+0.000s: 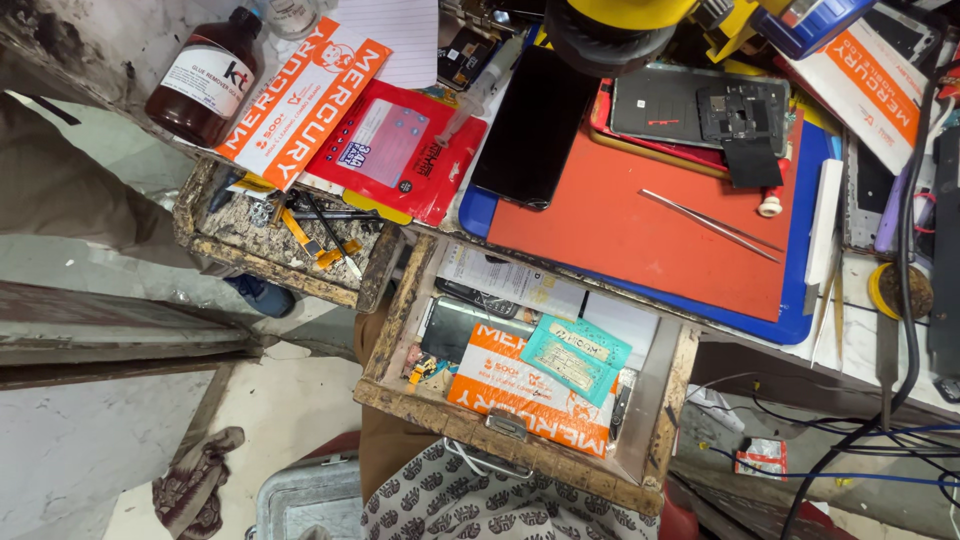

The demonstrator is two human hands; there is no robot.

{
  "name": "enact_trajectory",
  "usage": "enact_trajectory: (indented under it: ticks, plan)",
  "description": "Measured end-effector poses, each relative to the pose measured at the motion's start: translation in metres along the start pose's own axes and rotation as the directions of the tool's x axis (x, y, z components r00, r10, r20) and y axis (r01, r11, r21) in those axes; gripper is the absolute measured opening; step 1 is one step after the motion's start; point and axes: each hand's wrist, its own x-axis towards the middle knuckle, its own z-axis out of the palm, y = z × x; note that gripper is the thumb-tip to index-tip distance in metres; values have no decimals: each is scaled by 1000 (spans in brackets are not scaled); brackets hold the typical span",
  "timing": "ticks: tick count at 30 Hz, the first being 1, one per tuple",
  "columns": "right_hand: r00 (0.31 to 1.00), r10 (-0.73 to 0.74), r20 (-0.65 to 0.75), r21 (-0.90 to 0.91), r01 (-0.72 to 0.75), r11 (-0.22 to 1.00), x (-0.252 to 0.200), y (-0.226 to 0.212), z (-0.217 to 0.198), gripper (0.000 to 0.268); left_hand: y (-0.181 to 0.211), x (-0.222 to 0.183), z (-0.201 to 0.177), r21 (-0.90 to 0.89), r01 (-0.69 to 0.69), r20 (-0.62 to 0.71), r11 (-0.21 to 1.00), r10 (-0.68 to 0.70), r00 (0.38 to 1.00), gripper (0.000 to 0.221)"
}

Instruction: The person repairs a mobile phone by using tweezers to manipulate internal components and a prying tool to separate parts on a repair bench.

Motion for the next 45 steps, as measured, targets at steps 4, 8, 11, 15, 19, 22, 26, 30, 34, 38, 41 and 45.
enact_trajectory:
  ticks: [4,8,11,15,19,22,26,30,34,38,41,45]
  plan:
    - [998,-13,-56,6,14,1000,-18,2,-7,35,0,-3,2,2,-2,-6,1000,2,1000,79]
    - [974,-14,-225,-5,14,1000,-27,-4,-20,36,-5,-11,8,57,-3,-11,998,3,1000,80]
    - [991,106,-85,53,-101,993,-3,-24,-33,37,6,-7,14,219,-26,-32,975,34,999,82]
    - [955,265,131,64,-275,959,42,-42,-35,32,19,8,13,511,-130,-8,850,156,988,85]
    - [955,291,58,72,-295,953,56,-48,-26,24,20,11,8,727,-236,76,645,265,961,87]
    - [944,325,57,80,-329,941,52,-43,-25,22,17,9,3,662,-231,54,713,262,964,87]
    - [925,366,105,130,-378,917,40,-30,-19,19,17,9,-2,762,-228,59,606,286,956,84]
    - [906,373,200,79,-394,916,27,-22,-18,20,17,13,-1,731,-210,43,650,263,964,83]
    - [840,517,167,233,-543,807,16,-20,-18,26,18,14,3,650,-192,18,735,237,971,80]
    - [792,574,209,608,-565,558,9,-21,-15,38,20,12,6,653,-188,22,734,229,973,72]
    - [795,561,232,636,-560,531,12,-16,-14,43,21,13,5,700,-184,23,690,236,971,64]
    - [729,613,305,669,-622,407,16,-13,-13,46,23,13,5,765,-179,16,619,259,966,54]
